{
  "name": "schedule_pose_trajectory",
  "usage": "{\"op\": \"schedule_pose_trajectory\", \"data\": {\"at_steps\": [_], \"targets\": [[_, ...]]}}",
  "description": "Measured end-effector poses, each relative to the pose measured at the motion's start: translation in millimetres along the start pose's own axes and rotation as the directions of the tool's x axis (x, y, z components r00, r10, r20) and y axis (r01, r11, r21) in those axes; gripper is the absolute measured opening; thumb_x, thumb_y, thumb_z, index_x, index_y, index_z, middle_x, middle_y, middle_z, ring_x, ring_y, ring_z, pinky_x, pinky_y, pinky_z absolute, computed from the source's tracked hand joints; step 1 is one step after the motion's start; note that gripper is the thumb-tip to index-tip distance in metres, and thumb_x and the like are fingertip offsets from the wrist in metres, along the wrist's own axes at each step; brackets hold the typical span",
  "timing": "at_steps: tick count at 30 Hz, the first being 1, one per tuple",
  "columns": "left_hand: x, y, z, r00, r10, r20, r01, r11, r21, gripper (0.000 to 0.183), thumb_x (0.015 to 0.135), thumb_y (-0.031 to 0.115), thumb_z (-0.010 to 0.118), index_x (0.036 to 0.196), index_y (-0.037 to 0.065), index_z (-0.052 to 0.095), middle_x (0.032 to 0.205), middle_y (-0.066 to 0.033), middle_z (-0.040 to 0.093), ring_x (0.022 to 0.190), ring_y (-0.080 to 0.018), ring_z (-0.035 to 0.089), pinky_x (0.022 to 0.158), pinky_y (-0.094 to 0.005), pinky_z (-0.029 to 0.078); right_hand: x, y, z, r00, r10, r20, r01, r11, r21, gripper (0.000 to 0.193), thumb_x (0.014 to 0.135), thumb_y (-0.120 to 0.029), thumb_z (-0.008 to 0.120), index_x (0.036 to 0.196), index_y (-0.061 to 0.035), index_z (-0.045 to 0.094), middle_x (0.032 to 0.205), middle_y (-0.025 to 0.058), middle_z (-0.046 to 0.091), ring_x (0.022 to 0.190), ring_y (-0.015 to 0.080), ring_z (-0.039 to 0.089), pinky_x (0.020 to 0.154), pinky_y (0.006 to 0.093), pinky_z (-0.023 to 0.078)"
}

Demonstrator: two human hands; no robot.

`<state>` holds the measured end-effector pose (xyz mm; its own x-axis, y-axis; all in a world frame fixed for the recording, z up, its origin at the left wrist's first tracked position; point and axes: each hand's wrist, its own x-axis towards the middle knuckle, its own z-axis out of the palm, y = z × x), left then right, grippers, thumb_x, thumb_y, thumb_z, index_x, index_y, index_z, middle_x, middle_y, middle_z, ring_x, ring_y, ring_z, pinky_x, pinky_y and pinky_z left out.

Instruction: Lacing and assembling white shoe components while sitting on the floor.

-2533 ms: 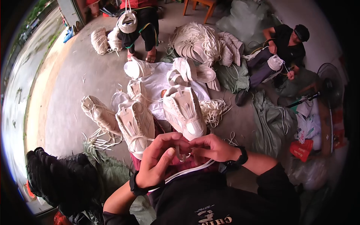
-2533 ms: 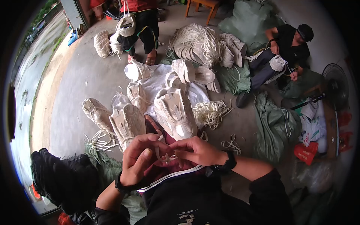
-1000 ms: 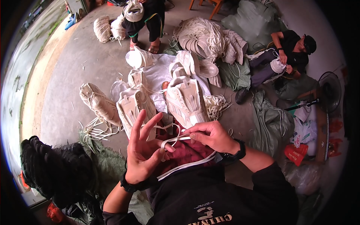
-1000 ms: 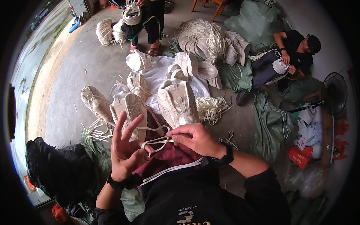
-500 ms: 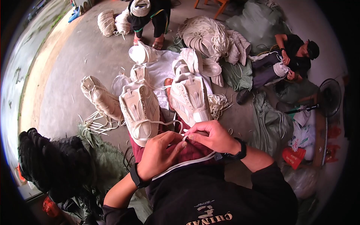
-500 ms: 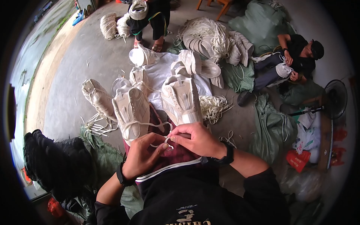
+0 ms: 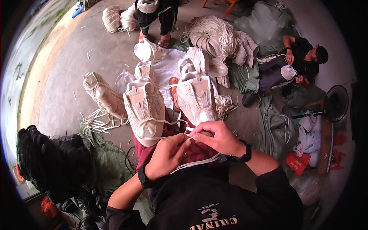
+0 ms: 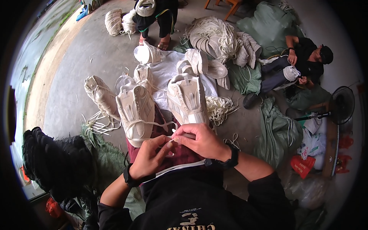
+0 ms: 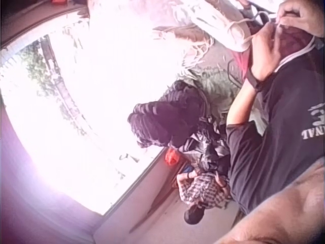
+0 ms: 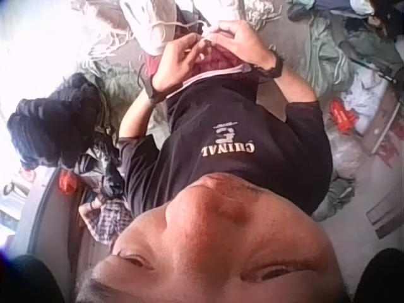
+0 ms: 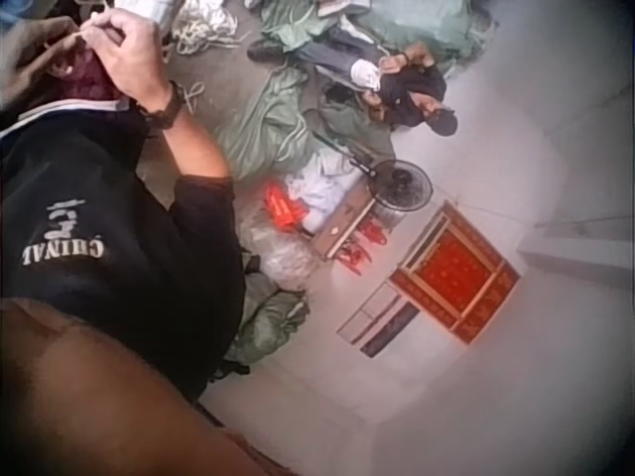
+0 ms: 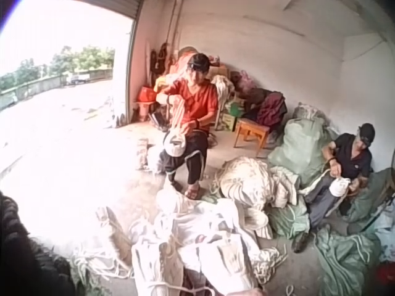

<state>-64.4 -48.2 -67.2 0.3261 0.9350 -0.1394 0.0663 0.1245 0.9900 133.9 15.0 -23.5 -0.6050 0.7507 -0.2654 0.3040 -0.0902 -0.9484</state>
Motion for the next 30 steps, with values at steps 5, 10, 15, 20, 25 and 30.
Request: {"op": "schedule_pose_trajectory", "data": {"at_steps": [5,10,15,20,25,30], "targets": [[-4,1,2,0.997,-0.069,0.035,0.076,0.968,-0.238,0.02,0.101,0.014,0.047,0.098,0.0,0.06,0.081,-0.0046,0.063,0.07,-0.0098,0.059,0.064,-0.0268,0.047,1,6,1,1.0,0.001,-0.003,-0.001,0.999,0.033,0.016,0.094,-0.011,0.061,0.098,0.0037,0.066,0.088,0.0044,0.068,0.085,0.0082,0.062,0.078,0.0237,0.049],[-5,0,2,0.992,-0.116,-0.052,0.066,0.822,-0.566,0.019,0.103,0.014,0.042,0.11,0.003,0.056,0.08,0.0001,0.057,0.074,-0.0062,0.054,0.063,-0.0209,0.044,1,-10,2,0.997,-0.018,-0.073,0.031,0.983,0.18,0.027,0.099,-0.011,0.052,0.122,0.0015,0.058,0.088,0.0039,0.067,0.076,0.0056,0.058,0.071,0.022,0.048],[-7,-5,-2,0.987,-0.16,-0.008,0.11,0.711,-0.694,0.021,0.102,0.016,0.045,0.116,0.004,0.056,0.073,0.0039,0.051,0.063,-0.0033,0.046,0.056,-0.0186,0.036,-5,-12,4,0.998,-0.058,0.014,0.054,0.979,0.195,0.035,0.1,-0.012,0.049,0.133,-0.0009,0.049,0.089,0.003,0.067,0.064,0.0027,0.048,0.062,0.0188,0.042],[-6,6,-3,0.988,-0.151,-0.024,0.093,0.722,-0.685,0.025,0.102,0.019,0.047,0.121,0.004,0.056,0.07,0.0058,0.048,0.058,-0.002,0.041,0.052,-0.0181,0.032,-5,-11,12,0.992,-0.059,0.113,0.032,0.973,0.228,0.038,0.099,-0.013,0.05,0.135,-0.0017,0.044,0.085,0.0019,0.066,0.063,0.0032,0.046,0.061,0.0184,0.04],[-7,2,-2,0.983,-0.099,-0.154,-0.019,0.781,-0.624,0.02,0.101,0.019,0.049,0.111,0.003,0.058,0.069,0.0041,0.051,0.055,-0.0027,0.041,0.049,-0.0185,0.033,-3,-4,15,0.994,-0.038,0.102,0.018,0.982,0.19,0.039,0.098,-0.011,0.05,0.135,-0.0023,0.042,0.085,0.0014,0.065,0.064,0.0032,0.047,0.063,0.0188,0.04],[-9,-6,-2,0.982,-0.083,-0.171,-0.049,0.76,-0.648,0.017,0.1,0.016,0.051,0.107,0.003,0.059,0.069,0.0035,0.053,0.055,-0.0031,0.043,0.049,-0.0188,0.033,-1,-7,17,0.988,-0.02,0.156,-0.001,0.991,0.133,0.042,0.097,-0.011,0.053,0.137,-0.0034,0.041,0.089,0.0024,0.065,0.066,0.0033,0.048,0.066,0.0193,0.042]]}}
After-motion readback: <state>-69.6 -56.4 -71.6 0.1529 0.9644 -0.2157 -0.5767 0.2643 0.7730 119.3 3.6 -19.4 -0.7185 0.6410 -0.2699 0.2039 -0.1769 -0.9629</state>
